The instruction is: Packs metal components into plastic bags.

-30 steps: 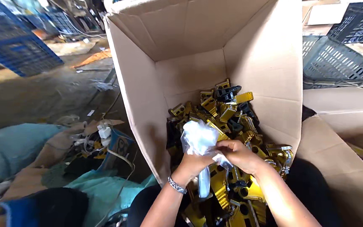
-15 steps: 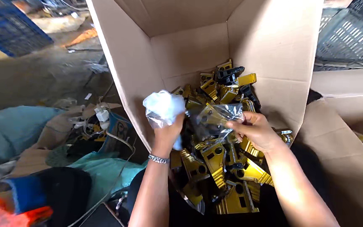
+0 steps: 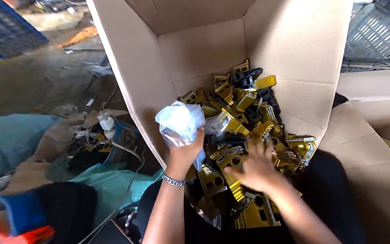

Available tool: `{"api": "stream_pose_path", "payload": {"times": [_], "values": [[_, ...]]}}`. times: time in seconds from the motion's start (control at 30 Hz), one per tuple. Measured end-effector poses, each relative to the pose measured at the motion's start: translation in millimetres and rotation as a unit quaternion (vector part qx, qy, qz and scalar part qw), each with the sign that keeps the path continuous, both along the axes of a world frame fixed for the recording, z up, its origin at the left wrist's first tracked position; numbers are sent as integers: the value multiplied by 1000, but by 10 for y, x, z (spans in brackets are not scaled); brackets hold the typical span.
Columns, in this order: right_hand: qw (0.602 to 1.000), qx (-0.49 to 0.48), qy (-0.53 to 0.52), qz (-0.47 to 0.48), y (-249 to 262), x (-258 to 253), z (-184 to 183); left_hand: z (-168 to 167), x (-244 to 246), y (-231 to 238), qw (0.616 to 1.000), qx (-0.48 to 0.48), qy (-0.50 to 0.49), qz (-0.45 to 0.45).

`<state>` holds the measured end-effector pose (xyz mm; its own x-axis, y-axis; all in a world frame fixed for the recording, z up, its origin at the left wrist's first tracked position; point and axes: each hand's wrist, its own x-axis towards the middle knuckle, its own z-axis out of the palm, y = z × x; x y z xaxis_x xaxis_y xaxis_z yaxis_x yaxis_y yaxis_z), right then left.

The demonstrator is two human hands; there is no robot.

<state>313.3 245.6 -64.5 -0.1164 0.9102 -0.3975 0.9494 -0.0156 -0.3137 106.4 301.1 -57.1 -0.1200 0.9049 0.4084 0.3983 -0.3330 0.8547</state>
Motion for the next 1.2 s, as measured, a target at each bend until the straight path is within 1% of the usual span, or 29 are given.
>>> {"api": "stream_pose_path", "payload": {"times": [0.03,0.1,0.17,0.2,0.23,0.3,0.37,0.4,0.43,0.47,0.5,0.53,0.57,0.6,0.63,0.67,0.7,0.73,0.77,0.83,0.87,0.93,1.0,1.03,1.07,1.1,1.13,1.17,1.2], "values": [[999,35,-3,11,-74,-136,-157,6,24,-6,1000,0,-8,5],[995,73,61,4,-124,-256,-295,8,49,-8,999,-6,-41,12],[981,70,179,-24,-139,-216,-294,-11,49,0,997,-7,-74,25],[960,83,262,-48,-159,-156,-307,-17,46,-14,996,-10,-81,27],[927,108,351,-78,-181,-77,-335,-27,41,-27,997,-11,-78,27],[839,134,501,-164,-211,129,-318,-47,49,-30,998,-16,-59,23],[718,102,631,-274,-215,367,-161,-68,109,-29,999,-18,-47,14],[658,84,684,-304,-212,459,-67,-85,147,-34,999,-8,-44,4],[617,72,725,-298,-216,522,23,-101,187,-41,999,1,-43,-9],[613,67,744,-259,-215,559,98,-118,230,-43,999,16,-45,-22],[625,53,755,-193,-199,587,153,-125,271,-50,998,27,-51,-36],[654,31,745,-127,-156,595,200,-131,300,-66,996,35,-56,-52],[697,9,713,-82,-88,569,250,-134,318,-83,995,32,-61,-68],[755,1,651,-80,-12,497,311,-122,336,-101,994,13,-75,-84],[817,22,567,-98,68,404,352,-88,351,-123,989,-25,-106,-99],[871,75,474,-105,144,326,348,-27,357,-155,980,-84,-146,-108],[903,150,389,-100,201,252,320,29,349,-166,970,-130,-177,-107],[915,219,329,-81,242,185,291,76,336,-150,961,-163,-202,-100],[918,254,302,-48,261,136,279,117,324,-118,951,-186,-227,-93],[904,285,319,19,288,63,221,193,293,-67,937,-203,-271,-86],[892,284,351,27,315,35,208,234,285,-63,931,-205,-291,-84],[879,294,375,-9,397,-44,231,316,304,-99,923,-199,-320,-74],[873,368,320,-16,492,-169,177,339,323,-128,924,-178,-336,-47],[888,372,271,2,515,-239,175,329,312,-114,925,-166,-341,-33],[924,314,217,28,514,-303,217,314,290,-103,925,-159,-344,-23],[961,219,156,57,522,-363,281,293,271,-101,927,-154,-342,-16],[981,140,104,82,550,-411,332,267,255,-107,931,-153,-332,-10],[986,112,81,94,570,-433,340,250,246,-112,934,-154,-322,-6],[984,128,78,97,567,-432,321,253,237,-114,937,-153,-315,-7]]}}
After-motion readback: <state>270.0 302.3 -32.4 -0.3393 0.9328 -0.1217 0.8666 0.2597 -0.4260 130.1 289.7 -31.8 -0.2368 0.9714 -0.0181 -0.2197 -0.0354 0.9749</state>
